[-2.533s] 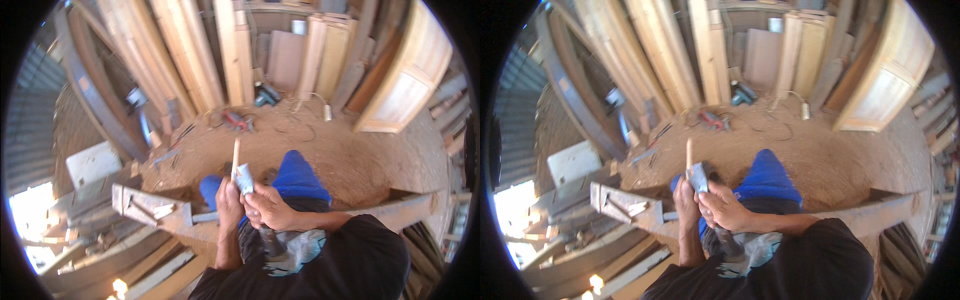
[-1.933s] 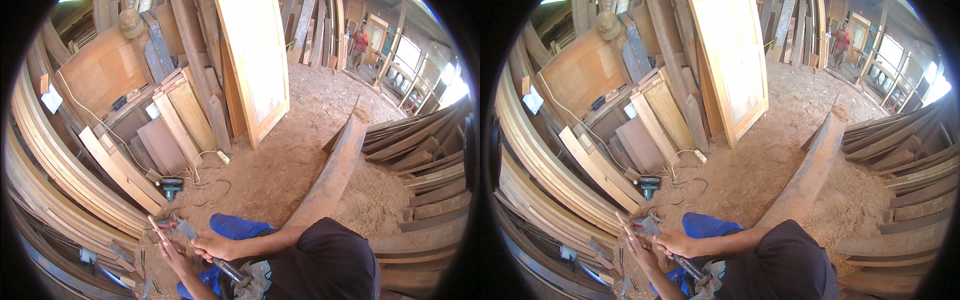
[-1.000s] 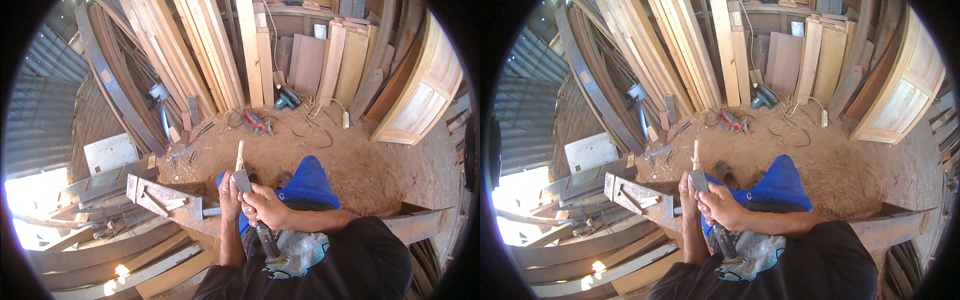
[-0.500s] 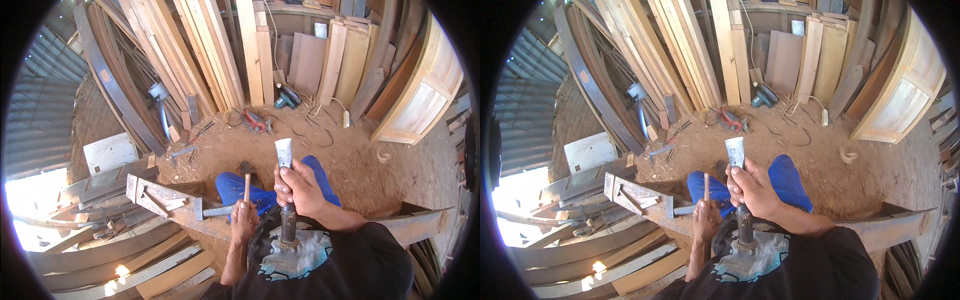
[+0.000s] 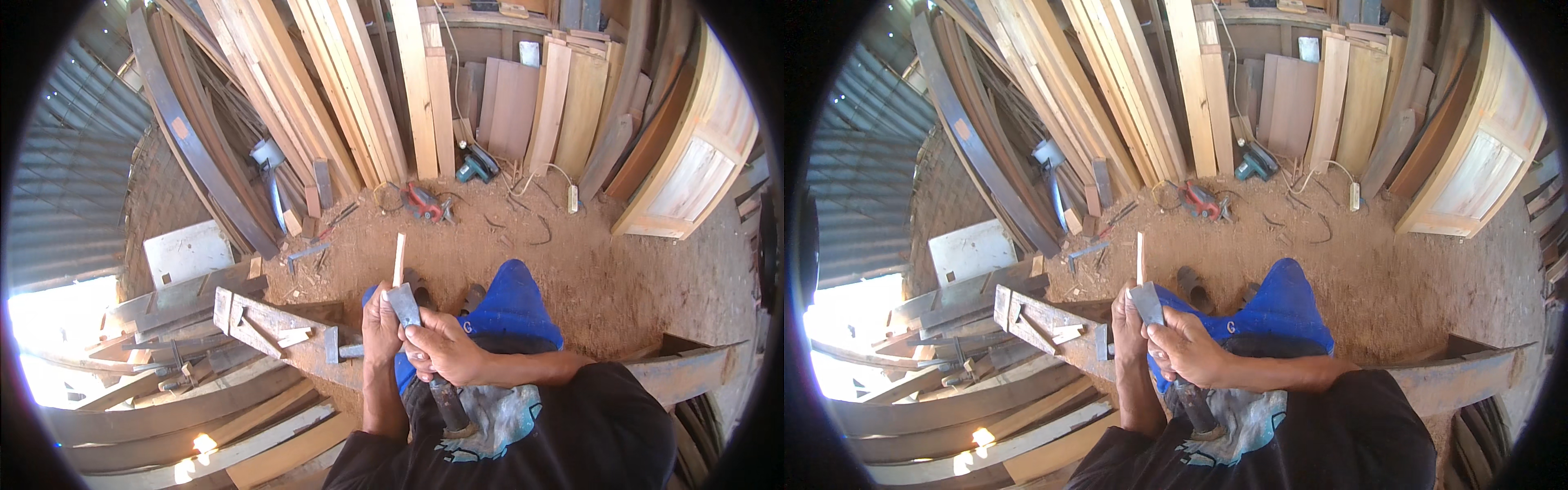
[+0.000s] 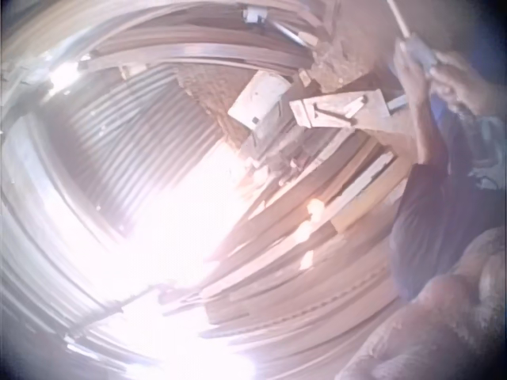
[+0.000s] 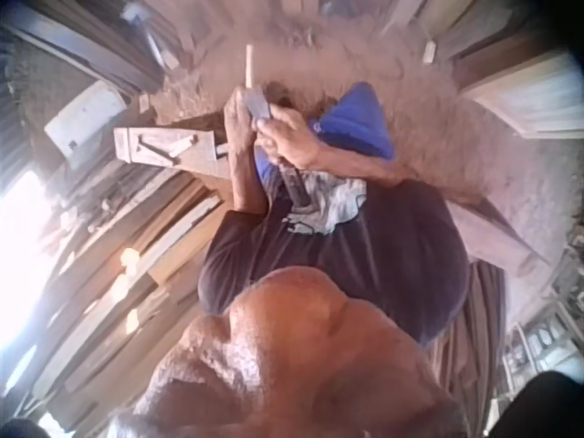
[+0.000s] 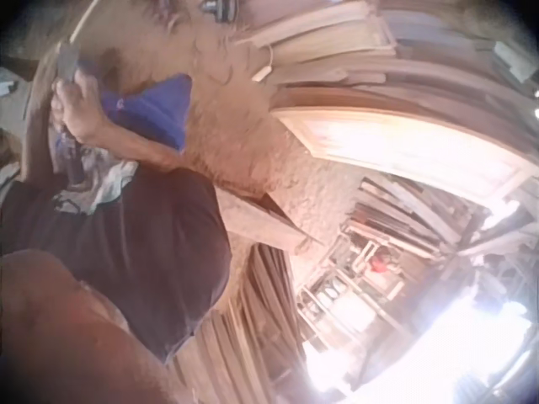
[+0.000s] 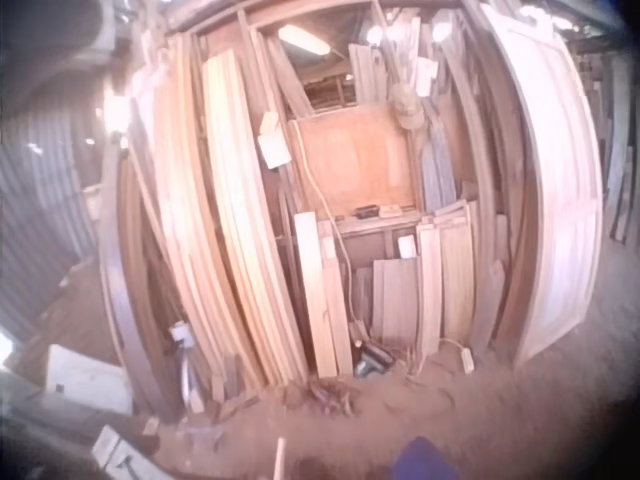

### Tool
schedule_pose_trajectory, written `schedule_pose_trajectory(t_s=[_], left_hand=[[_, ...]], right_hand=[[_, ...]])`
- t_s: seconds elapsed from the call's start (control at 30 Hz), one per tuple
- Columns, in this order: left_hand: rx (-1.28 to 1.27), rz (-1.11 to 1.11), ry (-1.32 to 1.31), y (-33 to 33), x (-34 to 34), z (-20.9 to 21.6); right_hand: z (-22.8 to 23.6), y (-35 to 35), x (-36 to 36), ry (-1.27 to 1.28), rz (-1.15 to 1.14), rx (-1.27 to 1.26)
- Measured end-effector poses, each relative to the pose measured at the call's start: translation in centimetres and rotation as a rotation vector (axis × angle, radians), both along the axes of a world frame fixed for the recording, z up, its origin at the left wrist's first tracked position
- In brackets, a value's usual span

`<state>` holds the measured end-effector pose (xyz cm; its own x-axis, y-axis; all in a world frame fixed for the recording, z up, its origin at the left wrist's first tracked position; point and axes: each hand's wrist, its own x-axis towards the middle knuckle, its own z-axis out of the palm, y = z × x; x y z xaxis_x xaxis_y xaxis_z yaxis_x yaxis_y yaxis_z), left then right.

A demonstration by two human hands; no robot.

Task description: The person whittles a small wooden stick using a metal blade, shaving off thin curls of wood one side at a time.

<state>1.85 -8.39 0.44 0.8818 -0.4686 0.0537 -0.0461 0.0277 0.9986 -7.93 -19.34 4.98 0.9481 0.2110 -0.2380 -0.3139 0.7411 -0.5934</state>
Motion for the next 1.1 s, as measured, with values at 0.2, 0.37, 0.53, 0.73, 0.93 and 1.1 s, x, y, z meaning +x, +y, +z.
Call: schedule_pose_trajectory(t_s=[0.2,0.37,0.53,0.73,0.93,1.1], left_hand=[[0.257,0.101,-0.329,0.1,-1.7,2.1],[0.354,0.050,-0.311,0.7,-3.3,1.0],[0.221,-0.018,0.323,4.4,-10.2,-5.5],[-0.139,0.094,0.276,0.7,-2.0,-3.0],[0.050,0.167,-0.012,1.4,-1.5,-1.1],[0.248,0.122,-0.234,0.7,-5.3,-0.1]], right_hand=[[0.8,-0.4,-0.3,0.022,0.015,-0.055],[1.2,-1.7,-0.8,-0.026,-0.104,-0.060],[4.2,-5.0,-1.9,-0.162,-0.256,-0.235],[0.0,-3.0,2.7,0.071,-0.166,0.041],[0.3,0.3,1.3,-0.003,0.030,0.019],[0.4,-1.1,-0.6,0.084,-0.066,0.024]])
